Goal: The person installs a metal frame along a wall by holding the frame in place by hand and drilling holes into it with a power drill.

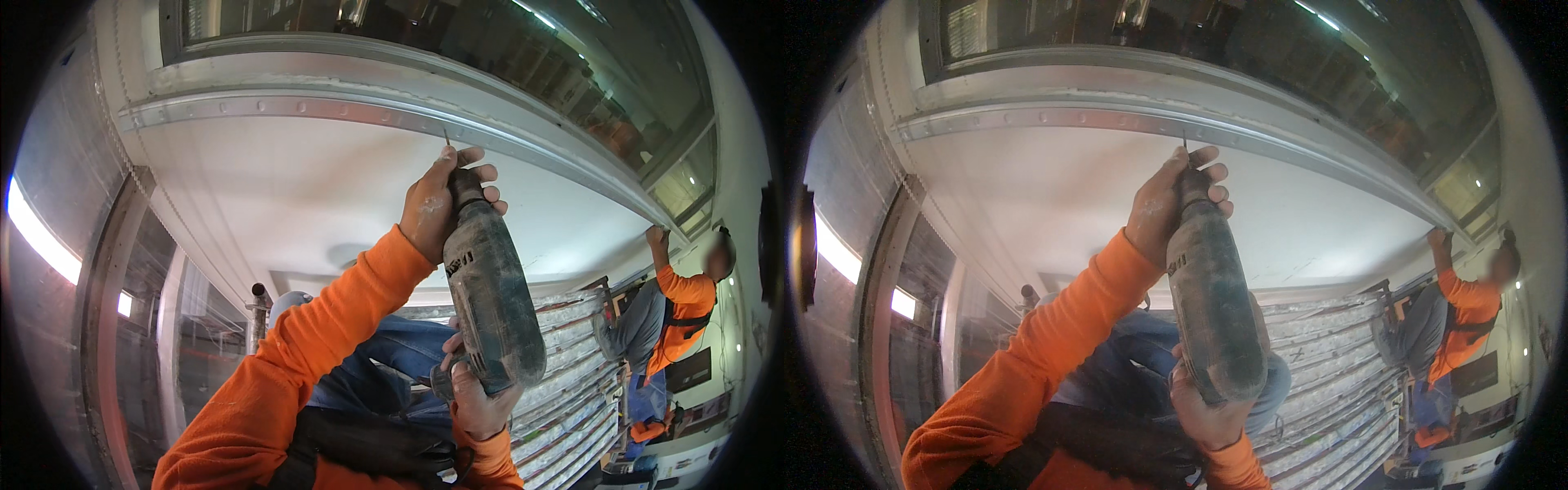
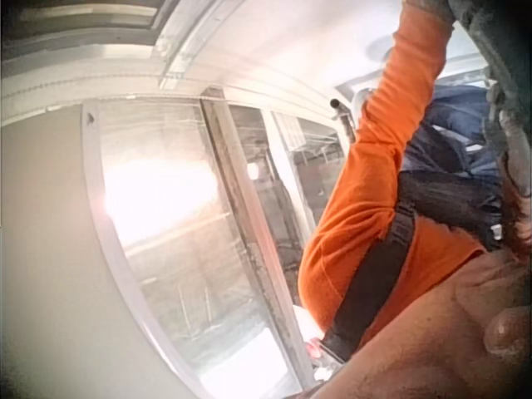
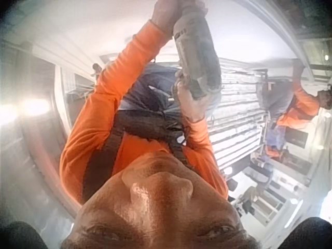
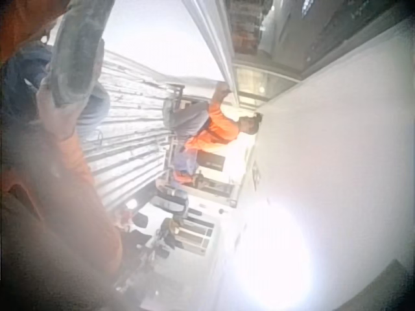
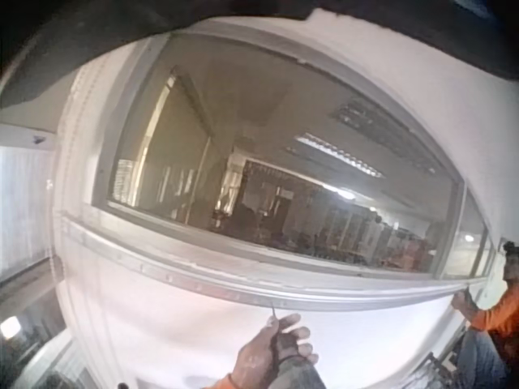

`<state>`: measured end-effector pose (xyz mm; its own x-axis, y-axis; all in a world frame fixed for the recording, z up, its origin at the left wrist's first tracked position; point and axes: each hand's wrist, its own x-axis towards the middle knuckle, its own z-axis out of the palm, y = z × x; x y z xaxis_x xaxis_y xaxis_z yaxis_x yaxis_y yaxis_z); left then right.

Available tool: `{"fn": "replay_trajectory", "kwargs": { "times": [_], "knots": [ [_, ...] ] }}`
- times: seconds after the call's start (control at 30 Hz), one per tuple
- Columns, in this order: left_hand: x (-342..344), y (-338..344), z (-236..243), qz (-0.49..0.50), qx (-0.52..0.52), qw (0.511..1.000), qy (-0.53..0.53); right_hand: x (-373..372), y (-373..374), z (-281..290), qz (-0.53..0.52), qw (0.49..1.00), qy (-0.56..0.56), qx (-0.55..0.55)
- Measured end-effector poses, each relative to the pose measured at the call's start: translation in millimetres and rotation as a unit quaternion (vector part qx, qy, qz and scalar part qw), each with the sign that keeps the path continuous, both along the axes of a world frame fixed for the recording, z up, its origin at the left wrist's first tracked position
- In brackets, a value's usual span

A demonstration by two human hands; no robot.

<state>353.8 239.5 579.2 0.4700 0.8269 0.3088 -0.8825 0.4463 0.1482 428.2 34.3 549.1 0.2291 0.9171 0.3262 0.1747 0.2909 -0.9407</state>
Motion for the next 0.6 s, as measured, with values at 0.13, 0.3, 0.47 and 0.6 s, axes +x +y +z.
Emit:
{"fn": "replay_trajectory", "kwargs": {
  "times": [0.13,0.3,0.47,0.6],
  "knots": [
    [0.9,-0.2,-0.4,0.000,0.015,1.000,-0.001,-3.0,-3.8,2.7,-0.005,1.000,-0.002,-0.014],
    [0.7,2.7,3.5,0.010,0.013,1.000,0.012,-10.0,0.9,6.4,-0.047,0.998,0.016,0.028],
    [1.4,1.1,10.3,0.001,-0.007,0.999,0.035,-11.6,-0.8,11.5,-0.052,0.998,0.042,0.009],
    [5.3,-0.7,9.8,0.005,-0.017,0.999,0.040,-4.5,-0.3,7.1,-0.050,0.998,0.012,0.033]
  ]
}}
